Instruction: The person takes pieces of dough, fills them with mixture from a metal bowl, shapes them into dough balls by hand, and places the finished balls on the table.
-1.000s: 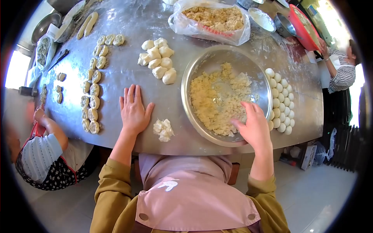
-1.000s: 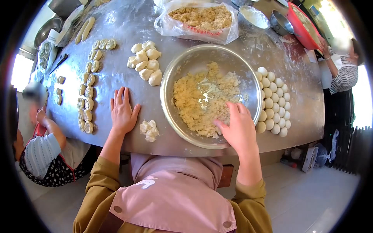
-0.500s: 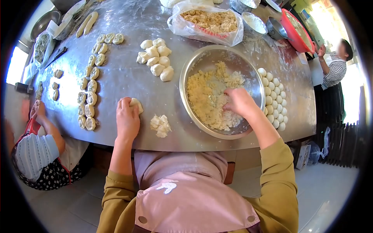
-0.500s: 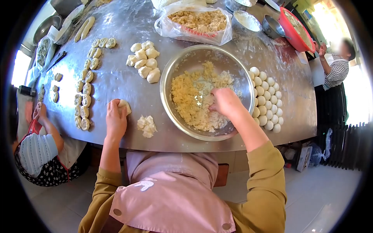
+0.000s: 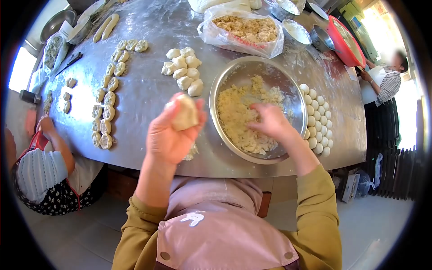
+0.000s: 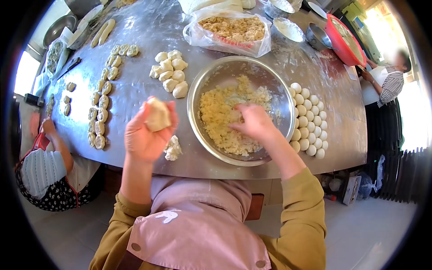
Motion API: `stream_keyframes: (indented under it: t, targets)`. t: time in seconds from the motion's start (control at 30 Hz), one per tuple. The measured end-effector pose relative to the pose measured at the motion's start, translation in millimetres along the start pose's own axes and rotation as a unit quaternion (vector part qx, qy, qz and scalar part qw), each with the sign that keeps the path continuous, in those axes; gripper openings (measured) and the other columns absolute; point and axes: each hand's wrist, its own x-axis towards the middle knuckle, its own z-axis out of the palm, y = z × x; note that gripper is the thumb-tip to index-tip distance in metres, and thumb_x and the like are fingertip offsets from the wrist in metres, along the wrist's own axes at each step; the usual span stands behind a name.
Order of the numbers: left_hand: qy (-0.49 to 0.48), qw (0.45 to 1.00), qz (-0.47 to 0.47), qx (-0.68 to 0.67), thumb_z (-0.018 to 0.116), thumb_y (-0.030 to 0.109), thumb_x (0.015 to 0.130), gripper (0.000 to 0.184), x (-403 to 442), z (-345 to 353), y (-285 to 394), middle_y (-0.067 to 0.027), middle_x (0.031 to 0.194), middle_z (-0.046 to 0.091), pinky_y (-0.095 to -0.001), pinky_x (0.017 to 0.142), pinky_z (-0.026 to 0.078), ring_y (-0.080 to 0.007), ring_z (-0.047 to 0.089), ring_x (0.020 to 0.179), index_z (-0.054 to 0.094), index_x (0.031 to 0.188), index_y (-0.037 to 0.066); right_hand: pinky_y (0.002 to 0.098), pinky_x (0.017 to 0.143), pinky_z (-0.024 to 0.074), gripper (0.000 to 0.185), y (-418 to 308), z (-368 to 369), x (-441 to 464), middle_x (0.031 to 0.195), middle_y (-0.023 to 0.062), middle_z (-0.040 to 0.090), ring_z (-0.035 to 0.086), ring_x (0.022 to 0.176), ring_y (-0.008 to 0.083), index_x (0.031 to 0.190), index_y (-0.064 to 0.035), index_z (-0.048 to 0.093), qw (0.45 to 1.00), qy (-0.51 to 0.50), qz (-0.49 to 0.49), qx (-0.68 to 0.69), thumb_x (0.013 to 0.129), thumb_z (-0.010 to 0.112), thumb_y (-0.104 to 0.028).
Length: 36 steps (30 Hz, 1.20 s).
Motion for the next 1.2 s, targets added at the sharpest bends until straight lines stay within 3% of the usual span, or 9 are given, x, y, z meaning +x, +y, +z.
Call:
stream_keyframes:
  t: [0.1,0.2,0.3,0.5,0.6,0.77,0.93,1.07,1.2]
  targets:
    - [-0.03,0.997,-0.076,0.009,0.057,0.018,0.097,0.032,17.0,22.8,-40.0,-0.0134,0.11,0.061,-0.0354,0.088,0.054,-0.0251,0.061,0.103,0.052,0.124,0.001,0.0436,0.082,0.0517,0.041,8.4,17.7,0.5,0.092,0.0208,0.066,0.063,0.09,0.0385,0.108,-0.0023,0.066,0.996,0.026,-0.078,-0.039,0.077,0.076,-0.027]
    - [-0.041,0.986,-0.148,0.056,0.051,0.015,0.1,0.03,30.4,28.9,-74.2,-0.0151,0.111,0.061,-0.0315,0.085,0.055,-0.0247,0.063,0.1,0.051,0.124,-0.003,0.0428,0.076,0.0516,0.031,8.4,15.4,1.1,0.083,0.0216,0.066,0.064,0.082,0.0368,0.101,-0.0025,0.068,0.997,-0.022,-0.073,0.013,0.079,0.074,-0.024]
    - [0.041,0.977,-0.162,0.133,0.05,0.014,0.101,0.027,40.8,35.0,-95.8,-0.0123,0.111,0.061,-0.0317,0.087,0.054,-0.0232,0.062,0.1,0.053,0.122,-0.002,0.0412,0.07,0.0511,0.028,7.6,7.2,-4.2,0.077,0.0223,0.065,0.064,0.073,0.0341,0.099,-0.0024,0.069,0.995,-0.042,-0.026,0.085,0.079,0.073,-0.021]
    - [0.147,0.963,-0.171,0.144,0.042,0.019,0.104,0.028,62.9,27.9,-120.5,-0.0089,0.113,0.057,-0.0323,0.089,0.049,-0.0191,0.057,0.101,0.05,0.122,0.0,0.0295,0.06,0.0472,0.028,-0.5,-36.9,-22.8,0.071,0.0066,0.064,0.057,0.064,0.0119,0.104,-0.0046,0.071,0.943,0.036,0.119,0.31,0.083,0.075,-0.022]
    - [0.155,0.968,-0.182,0.076,0.037,0.023,0.106,0.03,67.5,28.6,-134.4,-0.0093,0.116,0.056,-0.0313,0.089,0.048,-0.0181,0.057,0.101,0.047,0.123,0.0,0.0256,0.061,0.0455,0.024,-15.0,-43.5,-30.1,0.07,0.0008,0.06,0.051,0.065,0.0065,0.103,-0.0046,0.071,0.94,0.074,0.077,0.325,0.085,0.074,-0.021]
    - [0.149,0.967,-0.187,0.084,0.034,0.027,0.107,0.034,63.4,34.9,-136.1,-0.0099,0.118,0.055,-0.0316,0.09,0.049,-0.0186,0.057,0.102,0.046,0.124,0.0,0.0333,0.072,0.0528,0.039,-41.2,-46.7,-40.7,0.092,0.0174,0.071,0.07,0.081,0.0281,0.119,-0.0049,0.062,0.964,0.098,0.049,0.243,0.084,0.073,-0.016]
    - [0.127,0.977,-0.169,0.025,0.035,0.026,0.107,0.032,64.8,30.8,-135.5,-0.0087,0.117,0.055,-0.032,0.09,0.048,-0.0173,0.056,0.101,0.048,0.122,0.001,0.0317,0.071,0.0528,0.025,-33.1,-35.0,-38.2,0.093,0.0169,0.07,0.069,0.079,0.0263,0.11,-0.0036,0.067,0.948,0.147,0.007,0.284,0.085,0.069,-0.006]
    - [0.115,0.966,-0.16,0.165,0.037,0.024,0.106,0.03,59.0,31.8,-137.0,-0.0086,0.116,0.056,-0.0345,0.096,0.047,-0.0194,0.056,0.107,0.051,0.12,0.001,0.0289,0.07,0.0523,0.017,-43.5,-33.4,-39.0,0.091,0.014,0.071,0.068,0.076,0.0195,0.104,-0.0026,0.069,0.954,0.194,-0.031,0.226,0.087,0.068,-0.004]
    - [0.08,0.979,-0.151,0.108,0.043,0.023,0.104,0.025,61.0,26.1,-134.4,-0.0071,0.111,0.055,-0.0355,0.091,0.047,-0.0189,0.055,0.102,0.052,0.117,0.003,0.0269,0.07,0.0525,0.018,-36.3,-30.2,-36.8,0.088,0.0088,0.071,0.067,0.076,0.0139,0.106,-0.0034,0.07,0.921,0.169,0.041,0.348,0.088,0.068,-0.007]
